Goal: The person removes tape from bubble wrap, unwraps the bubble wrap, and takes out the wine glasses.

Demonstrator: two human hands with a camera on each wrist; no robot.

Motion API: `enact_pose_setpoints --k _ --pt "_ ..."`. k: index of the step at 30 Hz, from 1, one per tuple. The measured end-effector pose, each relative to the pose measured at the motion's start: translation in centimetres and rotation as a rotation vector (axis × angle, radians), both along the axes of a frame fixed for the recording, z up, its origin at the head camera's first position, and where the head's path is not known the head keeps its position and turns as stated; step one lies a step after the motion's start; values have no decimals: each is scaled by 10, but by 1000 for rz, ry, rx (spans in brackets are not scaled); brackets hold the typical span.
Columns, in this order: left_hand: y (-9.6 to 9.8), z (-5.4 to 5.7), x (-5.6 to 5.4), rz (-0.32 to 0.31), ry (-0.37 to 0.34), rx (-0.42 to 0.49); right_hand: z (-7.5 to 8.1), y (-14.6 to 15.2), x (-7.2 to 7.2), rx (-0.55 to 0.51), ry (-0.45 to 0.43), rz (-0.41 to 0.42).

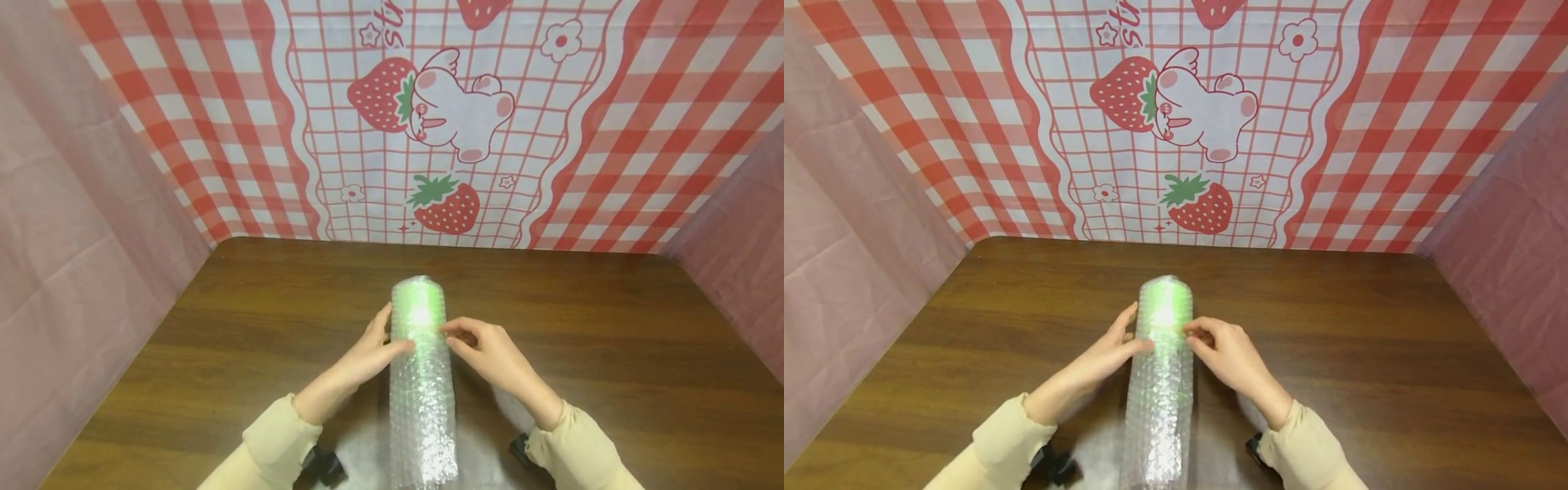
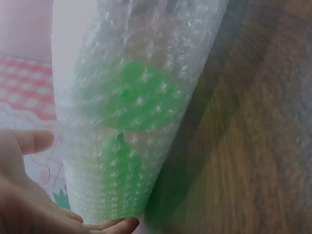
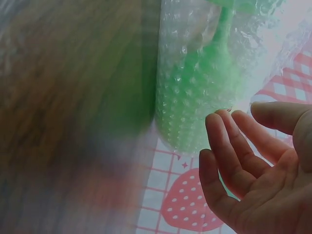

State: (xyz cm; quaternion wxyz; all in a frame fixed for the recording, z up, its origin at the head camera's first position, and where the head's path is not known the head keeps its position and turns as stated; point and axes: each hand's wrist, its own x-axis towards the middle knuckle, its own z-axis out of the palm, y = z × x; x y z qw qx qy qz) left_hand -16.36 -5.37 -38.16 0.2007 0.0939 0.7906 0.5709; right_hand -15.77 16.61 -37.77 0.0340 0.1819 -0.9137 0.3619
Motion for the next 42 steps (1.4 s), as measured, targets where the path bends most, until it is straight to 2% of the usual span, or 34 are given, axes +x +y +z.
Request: enact_pose_setpoints --k 8,12,16,20,25,30,33,39,42 --pt "4 -1 4 36 60 -89 -3 1 -2 3 -5 -47" --pt "5 -2 3 35 63 -54 -4 -1 -2 -1 -35 -67" --pt "6 -4 3 26 22 48 -6 -2 -1 -16 -38 -59" --pt "8 -4 4 49 -43 110 -5 -3 0 -19 -49 -72" --pt "11 -8 6 69 -92 127 -1 -3 2 -31 -59 -94" --pt "11 -10 6 37 -106 119 2 -3 3 -40 -66 -121" --pt "11 -9 6 34 -86 96 2 -3 3 -26 -70 -148" --pt "11 -5 8 40 43 20 2 -3 3 6 -68 -190" --pt "11 -5 9 30 69 1 2 -3 4 6 -63 -194"
